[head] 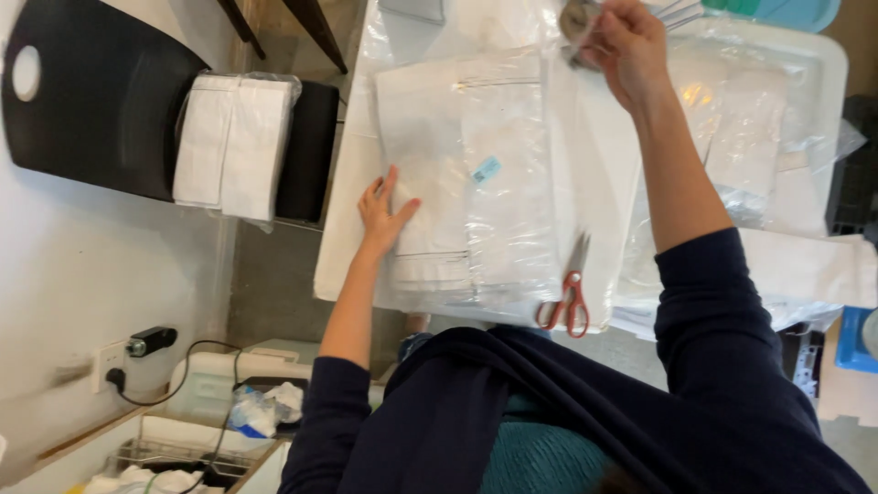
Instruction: The person sorts white coffee bags on a table, stacks them, places them into a larger plastic wrap, and uses tape to seal the bundle.
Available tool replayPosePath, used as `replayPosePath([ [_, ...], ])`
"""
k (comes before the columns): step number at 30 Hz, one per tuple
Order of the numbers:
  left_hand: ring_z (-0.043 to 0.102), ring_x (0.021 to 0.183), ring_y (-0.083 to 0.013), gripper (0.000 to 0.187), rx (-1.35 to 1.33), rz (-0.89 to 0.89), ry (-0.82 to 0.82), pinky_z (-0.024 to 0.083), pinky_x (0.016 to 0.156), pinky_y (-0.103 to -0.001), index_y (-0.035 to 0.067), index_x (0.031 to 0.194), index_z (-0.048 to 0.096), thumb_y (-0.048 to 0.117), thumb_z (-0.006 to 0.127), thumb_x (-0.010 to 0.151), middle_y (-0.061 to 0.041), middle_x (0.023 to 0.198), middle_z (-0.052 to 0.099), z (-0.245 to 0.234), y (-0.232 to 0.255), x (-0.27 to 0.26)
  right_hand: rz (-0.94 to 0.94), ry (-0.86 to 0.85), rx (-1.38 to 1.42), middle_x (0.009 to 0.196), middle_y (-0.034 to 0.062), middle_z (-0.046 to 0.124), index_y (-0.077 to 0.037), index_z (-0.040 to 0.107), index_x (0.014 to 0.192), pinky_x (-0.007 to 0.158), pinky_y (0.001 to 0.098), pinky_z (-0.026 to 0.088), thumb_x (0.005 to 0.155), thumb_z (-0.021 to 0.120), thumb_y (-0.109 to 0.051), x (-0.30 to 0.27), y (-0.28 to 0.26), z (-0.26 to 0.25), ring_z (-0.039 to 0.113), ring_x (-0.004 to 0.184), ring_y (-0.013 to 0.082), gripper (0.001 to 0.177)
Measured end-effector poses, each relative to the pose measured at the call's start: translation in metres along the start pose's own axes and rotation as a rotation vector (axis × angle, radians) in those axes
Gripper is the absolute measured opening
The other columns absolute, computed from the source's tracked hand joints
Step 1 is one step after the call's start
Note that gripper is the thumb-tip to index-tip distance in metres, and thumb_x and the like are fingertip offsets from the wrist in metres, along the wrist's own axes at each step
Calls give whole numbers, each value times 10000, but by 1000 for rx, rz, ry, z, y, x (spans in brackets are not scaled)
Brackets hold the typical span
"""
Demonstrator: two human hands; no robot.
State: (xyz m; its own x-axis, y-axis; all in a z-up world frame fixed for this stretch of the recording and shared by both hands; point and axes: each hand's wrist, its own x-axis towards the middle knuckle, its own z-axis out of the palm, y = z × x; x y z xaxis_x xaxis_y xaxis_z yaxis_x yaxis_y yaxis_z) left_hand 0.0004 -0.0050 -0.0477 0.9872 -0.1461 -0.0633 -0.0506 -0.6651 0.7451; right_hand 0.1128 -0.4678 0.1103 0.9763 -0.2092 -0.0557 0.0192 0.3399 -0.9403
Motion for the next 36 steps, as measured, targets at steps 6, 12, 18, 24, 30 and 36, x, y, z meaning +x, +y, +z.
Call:
replayPosePath([
  [6, 232, 1429, -308, 775, -221, -300, -62, 202, 1222, -470, 421, 1581, 328, 634, 584, 880, -73, 1487, 376, -19, 55, -25, -213, -159, -219, 930, 40, 665, -106, 607, 1028, 742, 267, 621, 873, 832, 123, 23, -16, 35, 685, 818, 133, 356],
  [12, 342, 1377, -349, 756, -110, -225, 42, 194, 1208, -447, 413, 1576, 360, 578, 644, 896, -136, 1428, 458, 11, 10, -19, -407, -184, -267, 911, 42, 551, -146, 488, 1006, 707, 287, 586, 780, 973, 11, 86, 41, 65, 719, 755, 162, 558],
  [18, 490, 1262, -319, 761, -6, 7, 224, 303, 1153, -420, 312, 1566, 423, 541, 700, 895, -140, 1337, 557, 35, -19, -20, -109, 22, -534, 829, 4, 548, -174, 438, 964, 664, 251, 569, 690, 895, 29, 119, 71, 111, 595, 662, 81, 570],
  [24, 450, 1281, -373, 792, -45, -52, 166, 326, 1138, -474, 323, 1566, 415, 554, 709, 868, -197, 1370, 514, 24, -3, -22, -63, 132, -910, 835, 27, 524, -146, 432, 987, 552, 317, 502, 597, 973, 19, 176, 157, 87, 571, 579, 119, 687],
  [30, 405, 1326, -339, 773, -163, -120, 90, 281, 1165, -460, 267, 1565, 424, 517, 680, 880, -151, 1379, 504, -8, 37, -21, -63, 75, -1225, 1117, 136, 480, -130, 393, 1081, 801, 451, 442, 686, 981, -42, 168, 148, 88, 492, 938, 324, 714],
  [36, 362, 1352, -347, 747, -215, -165, 35, 289, 1153, -492, 281, 1570, 406, 481, 664, 898, -138, 1435, 485, -18, 48, -22, 77, 103, -1188, 1162, 212, 527, -117, 392, 1223, 780, 444, 460, 721, 1004, -160, 156, 129, 86, 498, 970, 321, 793],
])
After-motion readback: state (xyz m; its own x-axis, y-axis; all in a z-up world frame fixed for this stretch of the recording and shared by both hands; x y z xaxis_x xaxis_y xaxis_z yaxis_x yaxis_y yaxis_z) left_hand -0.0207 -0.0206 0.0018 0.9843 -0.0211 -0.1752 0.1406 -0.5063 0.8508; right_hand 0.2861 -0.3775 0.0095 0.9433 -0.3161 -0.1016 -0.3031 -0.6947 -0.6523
